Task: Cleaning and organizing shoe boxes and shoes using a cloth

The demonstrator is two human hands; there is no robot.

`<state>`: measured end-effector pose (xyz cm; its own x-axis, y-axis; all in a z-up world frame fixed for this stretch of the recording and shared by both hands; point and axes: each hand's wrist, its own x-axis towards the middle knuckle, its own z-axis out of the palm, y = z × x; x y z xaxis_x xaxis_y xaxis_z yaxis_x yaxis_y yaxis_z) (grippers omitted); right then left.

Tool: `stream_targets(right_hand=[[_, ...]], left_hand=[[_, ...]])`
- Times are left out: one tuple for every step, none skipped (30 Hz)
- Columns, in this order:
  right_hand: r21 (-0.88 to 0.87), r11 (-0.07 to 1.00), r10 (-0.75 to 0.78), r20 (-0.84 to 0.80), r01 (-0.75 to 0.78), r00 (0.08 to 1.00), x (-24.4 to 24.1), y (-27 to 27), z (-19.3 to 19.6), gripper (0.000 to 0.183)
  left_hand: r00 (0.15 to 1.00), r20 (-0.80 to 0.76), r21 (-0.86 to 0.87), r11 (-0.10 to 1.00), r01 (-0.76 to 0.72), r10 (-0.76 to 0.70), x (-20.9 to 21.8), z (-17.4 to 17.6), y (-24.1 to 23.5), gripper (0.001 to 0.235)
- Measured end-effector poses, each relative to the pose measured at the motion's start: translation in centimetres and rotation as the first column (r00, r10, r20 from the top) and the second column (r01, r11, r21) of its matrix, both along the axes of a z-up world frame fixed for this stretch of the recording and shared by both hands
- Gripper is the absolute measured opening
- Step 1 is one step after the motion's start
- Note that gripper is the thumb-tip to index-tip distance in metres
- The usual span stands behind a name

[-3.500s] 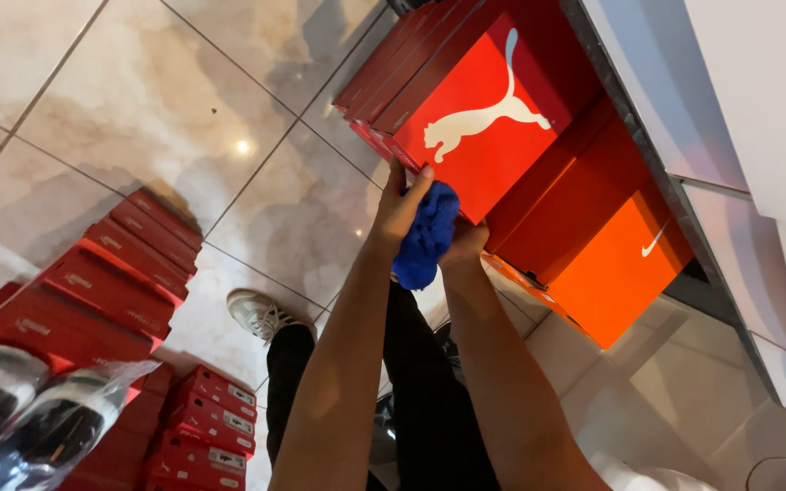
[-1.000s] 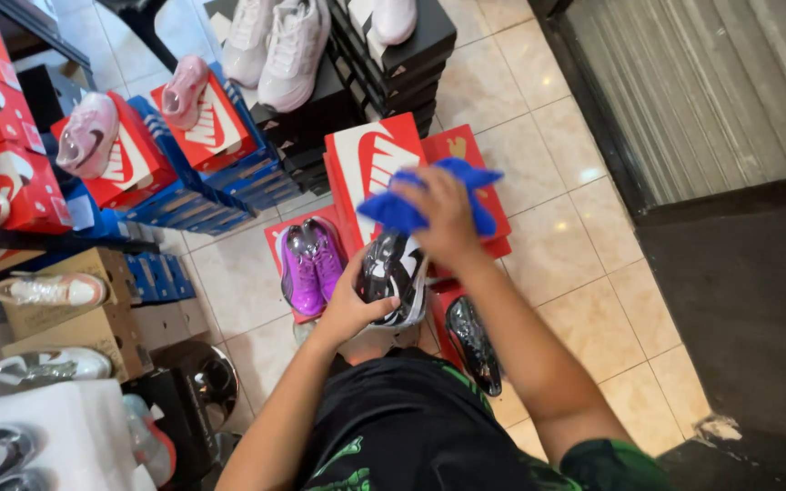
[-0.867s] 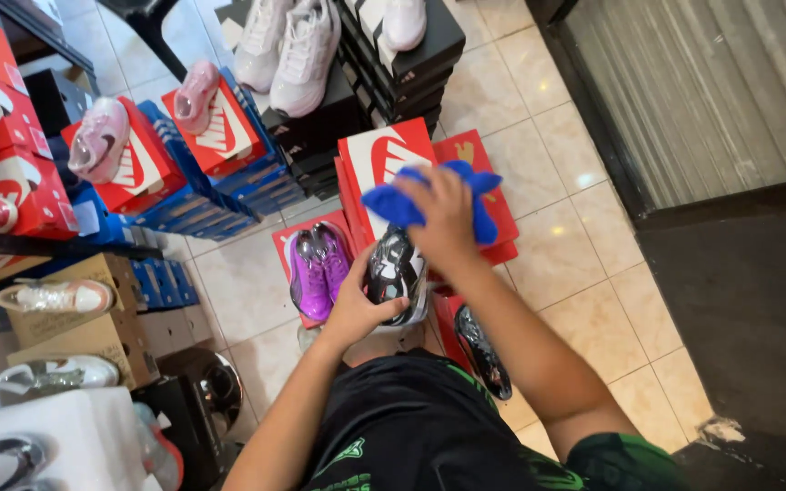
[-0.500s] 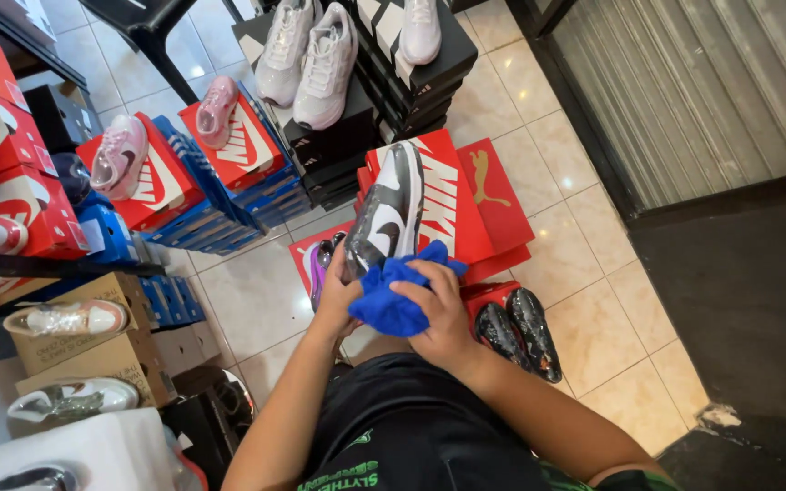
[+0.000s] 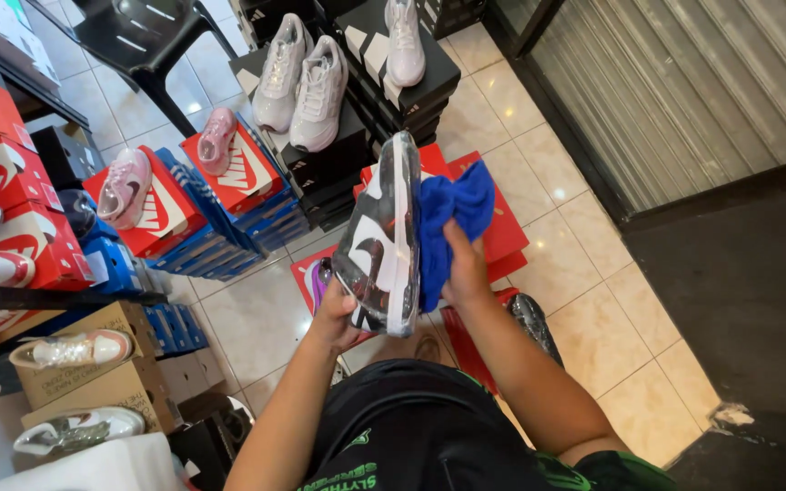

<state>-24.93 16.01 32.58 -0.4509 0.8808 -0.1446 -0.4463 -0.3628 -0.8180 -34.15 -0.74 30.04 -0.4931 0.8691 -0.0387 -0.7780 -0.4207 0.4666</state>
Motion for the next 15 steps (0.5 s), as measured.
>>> stream_targets(right_hand=[[-0.001, 1.000, 0.002, -0.001, -0.002, 1.000, 0.6, -0.5, -0.2, 0.036], [0.052, 0.999, -0.005, 0.009, 0.005, 1.000, 1.3, -0.9, -0.4, 0.040], [0.108, 0.994, -0.014, 0.014, 0.013, 1.000, 1.8, -1.1, -0.6, 0.045], [0.110, 0.994, -0.014, 0.009, 0.013, 1.000, 1.9, -1.9, 2.0, 0.045], [0.287, 0.958, 0.004, 0.037, -0.014, 0.999, 2.1, -3.0, 4.4, 0.040], [0.454, 0.890, 0.015, 0.067, -0.044, 0.998, 2.2, -4.0, 6.8, 0.037], [0.451, 0.892, 0.013, 0.064, -0.040, 0.998, 3.1, -4.1, 6.1, 0.037], [0.691, 0.715, 0.041, 0.116, -0.111, 0.992, 3.9, -4.2, 5.3, 0.053], [0.864, 0.472, 0.050, 0.173, -0.176, 0.984, 4.5, -4.3, 4.4, 0.071], [0.863, 0.475, 0.046, 0.168, -0.170, 0.985, 4.4, -4.1, 4.3, 0.071], [0.960, 0.246, -0.032, 0.144, -0.132, 0.989, 4.5, -3.9, 4.3, 0.059], [0.995, -0.001, -0.102, 0.103, -0.104, 0.989, 4.6, -3.7, 4.2, 0.048], [0.994, 0.003, -0.103, 0.105, -0.105, 0.989, 3.8, -1.7, 5.3, 0.048], [0.998, -0.007, -0.089, 0.062, -0.063, 0.994, 2.9, 0.2, 6.4, 0.049], [1.000, -0.018, -0.072, 0.018, -0.020, 0.997, 2.0, 2.1, 7.5, 0.051]], left_hand=[[1.000, -0.001, -0.001, 1.000, -0.002, 0.002, -0.5, -0.7, 0.0, 0.079], [0.998, -0.062, -0.031, 0.999, 0.025, -0.027, -1.1, -1.4, 0.0, 0.080], [0.990, -0.125, -0.061, 0.997, 0.052, -0.059, -1.8, -1.9, 0.2, 0.081], [0.990, -0.130, -0.059, 0.997, 0.051, -0.058, -1.9, 0.2, 0.4, 0.081], [0.982, -0.186, -0.129, 0.992, 0.006, -0.030, -2.0, 2.4, 0.3, 0.091], [0.970, -0.243, -0.196, 0.980, -0.043, -0.006, -2.1, 4.5, 0.2, 0.102], [0.969, -0.246, -0.200, 0.979, -0.041, -0.010, -1.7, 2.8, 0.1, 0.102], [0.976, -0.220, -0.307, 0.949, -0.077, 0.008, -1.4, 1.2, 0.0, 0.090], [0.980, -0.197, -0.410, 0.906, -0.108, 0.028, -1.3, -0.6, -0.1, 0.081], [0.979, -0.202, -0.412, 0.905, -0.106, 0.022, -1.0, -1.6, -0.5, 0.081], [0.995, -0.095, -0.474, 0.878, -0.060, 0.017, -0.7, -2.5, -0.8, 0.073], [1.000, 0.013, -0.529, 0.848, -0.009, 0.019, -0.3, -3.4, -1.2, 0.072], [1.000, 0.014, -0.533, 0.846, -0.007, 0.017, 0.0, -1.9, -0.9, 0.072], [1.000, -0.005, -0.523, 0.852, -0.026, 0.027, 0.3, -0.5, -0.7, 0.059], [0.999, -0.025, -0.511, 0.859, -0.046, 0.039, 0.6, 1.0, -0.4, 0.047]])
